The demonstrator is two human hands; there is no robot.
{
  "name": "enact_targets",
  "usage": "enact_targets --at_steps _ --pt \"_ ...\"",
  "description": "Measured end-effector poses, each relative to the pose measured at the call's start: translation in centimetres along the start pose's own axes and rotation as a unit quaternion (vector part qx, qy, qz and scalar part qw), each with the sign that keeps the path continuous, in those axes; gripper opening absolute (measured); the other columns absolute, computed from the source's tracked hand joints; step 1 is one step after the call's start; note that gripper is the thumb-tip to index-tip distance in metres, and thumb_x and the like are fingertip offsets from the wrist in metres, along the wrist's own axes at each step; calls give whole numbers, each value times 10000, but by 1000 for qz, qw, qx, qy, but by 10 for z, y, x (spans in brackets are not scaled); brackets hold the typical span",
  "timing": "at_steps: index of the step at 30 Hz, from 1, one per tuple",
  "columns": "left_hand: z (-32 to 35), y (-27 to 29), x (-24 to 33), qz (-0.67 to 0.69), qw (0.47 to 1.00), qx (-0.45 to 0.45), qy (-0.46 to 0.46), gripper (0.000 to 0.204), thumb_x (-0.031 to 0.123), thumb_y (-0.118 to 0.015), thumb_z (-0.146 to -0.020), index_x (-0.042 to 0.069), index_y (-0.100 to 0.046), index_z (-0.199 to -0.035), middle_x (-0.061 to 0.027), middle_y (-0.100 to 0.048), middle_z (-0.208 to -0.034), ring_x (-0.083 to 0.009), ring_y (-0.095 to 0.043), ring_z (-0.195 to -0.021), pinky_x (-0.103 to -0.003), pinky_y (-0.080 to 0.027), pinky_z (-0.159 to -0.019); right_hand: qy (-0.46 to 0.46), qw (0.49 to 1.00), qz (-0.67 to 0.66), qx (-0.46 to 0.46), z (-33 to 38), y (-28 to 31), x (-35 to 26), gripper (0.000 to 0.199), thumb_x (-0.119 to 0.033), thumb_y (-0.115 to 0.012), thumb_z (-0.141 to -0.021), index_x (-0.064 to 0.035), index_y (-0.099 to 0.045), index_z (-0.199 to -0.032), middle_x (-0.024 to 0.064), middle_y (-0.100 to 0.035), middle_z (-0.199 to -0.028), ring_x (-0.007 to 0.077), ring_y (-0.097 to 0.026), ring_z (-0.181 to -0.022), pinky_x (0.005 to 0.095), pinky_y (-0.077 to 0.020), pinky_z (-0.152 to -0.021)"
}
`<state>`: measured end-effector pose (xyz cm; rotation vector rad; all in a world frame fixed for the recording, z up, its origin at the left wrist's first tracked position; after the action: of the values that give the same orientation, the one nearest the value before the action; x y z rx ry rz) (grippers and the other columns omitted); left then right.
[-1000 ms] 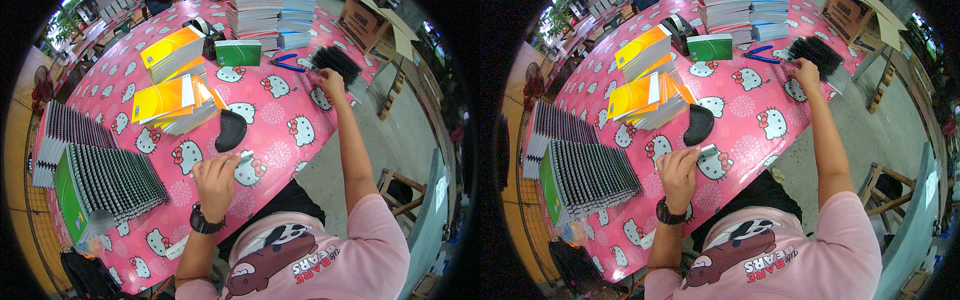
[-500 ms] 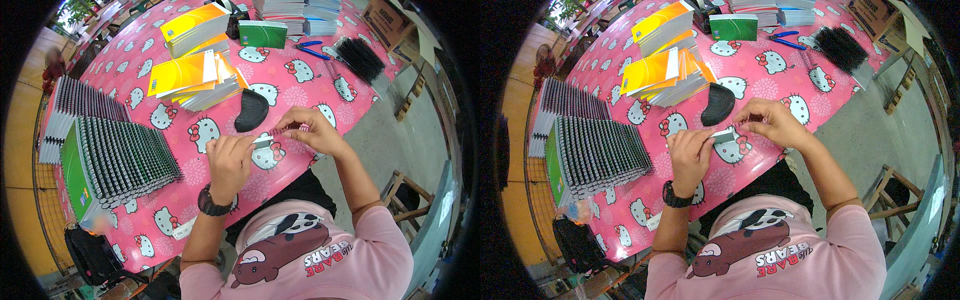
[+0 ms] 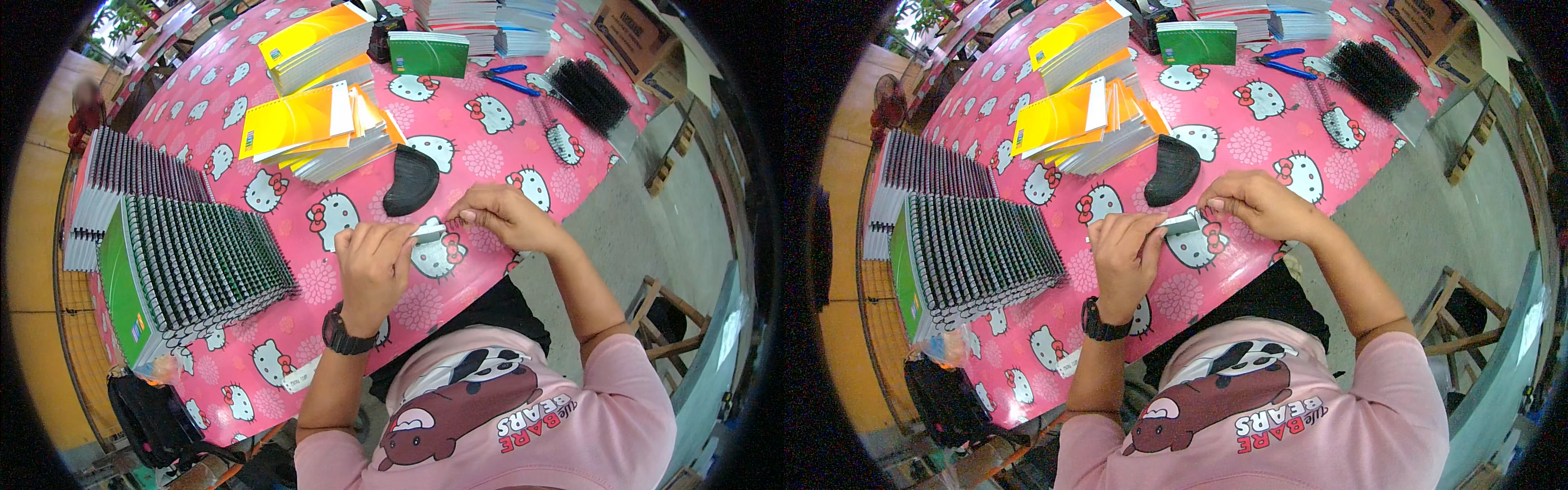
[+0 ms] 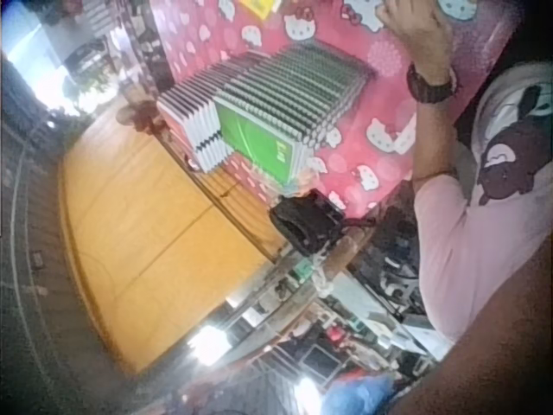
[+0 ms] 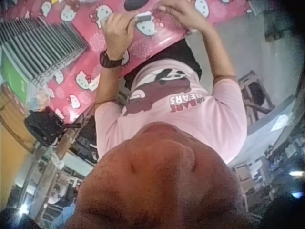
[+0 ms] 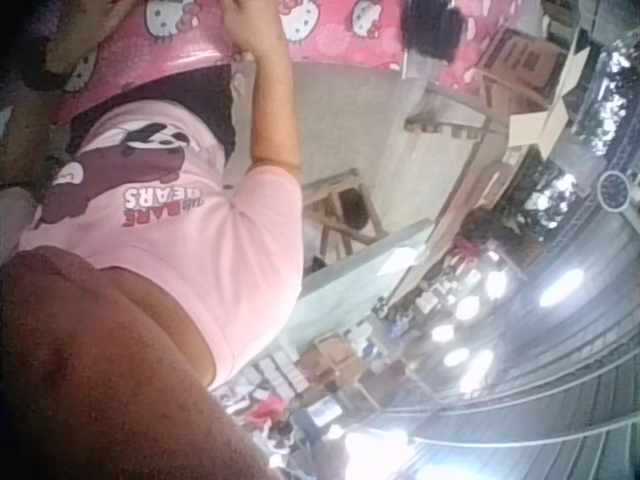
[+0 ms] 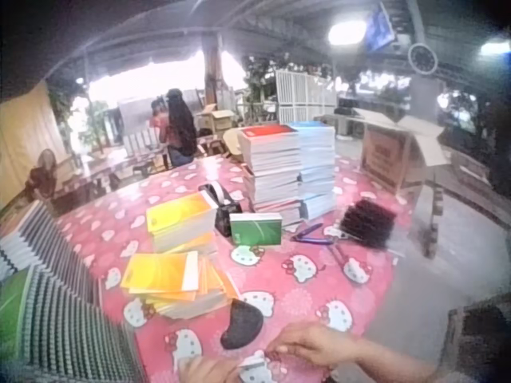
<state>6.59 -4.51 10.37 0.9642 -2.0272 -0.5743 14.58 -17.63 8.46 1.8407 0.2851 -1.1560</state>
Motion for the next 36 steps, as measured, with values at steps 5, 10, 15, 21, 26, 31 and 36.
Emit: enact_targets --at_steps 5,10,15,21,26,31,36 --pt "1 -2 0 -26 1000 -12 8 186 123 -701 -730 75 -641 -899 -41 -608 -828 -205 -540 -794 -341 -335 -744 -109 984 -121 -74 1 -11 9 256 -98 -532 -897 -26 -546 -1143 71 -597 -809 144 -581 -719 282 -461 -660" --pt "-1 -10 10 -15 1000 -16 11 295 163 -724 -700 91 -613 -963 -47 -580 -872 -218 -526 -836 -358 -330 -753 1 996 -75 -46 -2 -10 2 385 -139 -557 -902 -57 -460 -1266 61 -601 -714 128 -583 -635 294 -451 -593" --pt "3 -17 18 -23 1000 -18 -4 298 181 -716 -711 124 -612 -984 -37 -554 -862 -217 -517 -825 -360 -322 -747 -62 985 -126 -97 -1 -17 -2 416 -199 -575 -898 -54 -476 -1276 39 -588 -904 91 -592 -744 260 -478 -680" --pt "3 -23 22 -33 997 -70 -23 265 243 -689 -740 143 -620 -976 -26 -555 -885 -204 -510 -820 -362 -313 -751 -85 980 -167 -74 -17 -19 19 471 -130 -629 -843 -88 -473 -1286 31 -606 -789 93 -579 -735 245 -462 -682" --pt "-3 -18 26 13 997 -79 -24 231 251 -675 -754 130 -630 -944 -21 -578 -907 -195 -519 -831 -360 -316 -747 130 977 152 78 -52 9 21 601 -309 -723 -733 -112 -500 -1254 158 -541 -1173 301 -511 -1089 420 -413 -898" --pt "0 -25 19 10 992 -122 -30 248 259 -676 -751 119 -618 -947 -39 -594 -947 -208 -532 -869 -354 -322 -758 68 965 255 -2 -68 -26 47 681 -344 -778 -561 -138 -540 -1165 176 -392 -1342 372 -398 -1192 513 -339 -950" --pt "3 -21 19 24 995 -88 -52 257 284 -675 -751 111 -609 -930 -33 -596 -969 -218 -533 -898 -357 -323 -775 70 975 210 31 -64 -22 40 587 -290 -803 -584 -102 -588 -1096 187 -443 -1298 370 -415 -1193 454 -340 -982"
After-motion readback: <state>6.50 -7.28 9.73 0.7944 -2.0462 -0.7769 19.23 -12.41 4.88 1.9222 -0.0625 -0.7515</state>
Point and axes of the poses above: each hand's wrist, its own z-axis away from the middle knuckle, its own y-axis out of the back of the hand, x = y × z, the point moved 9 cm from there along -z, towards the middle knuckle
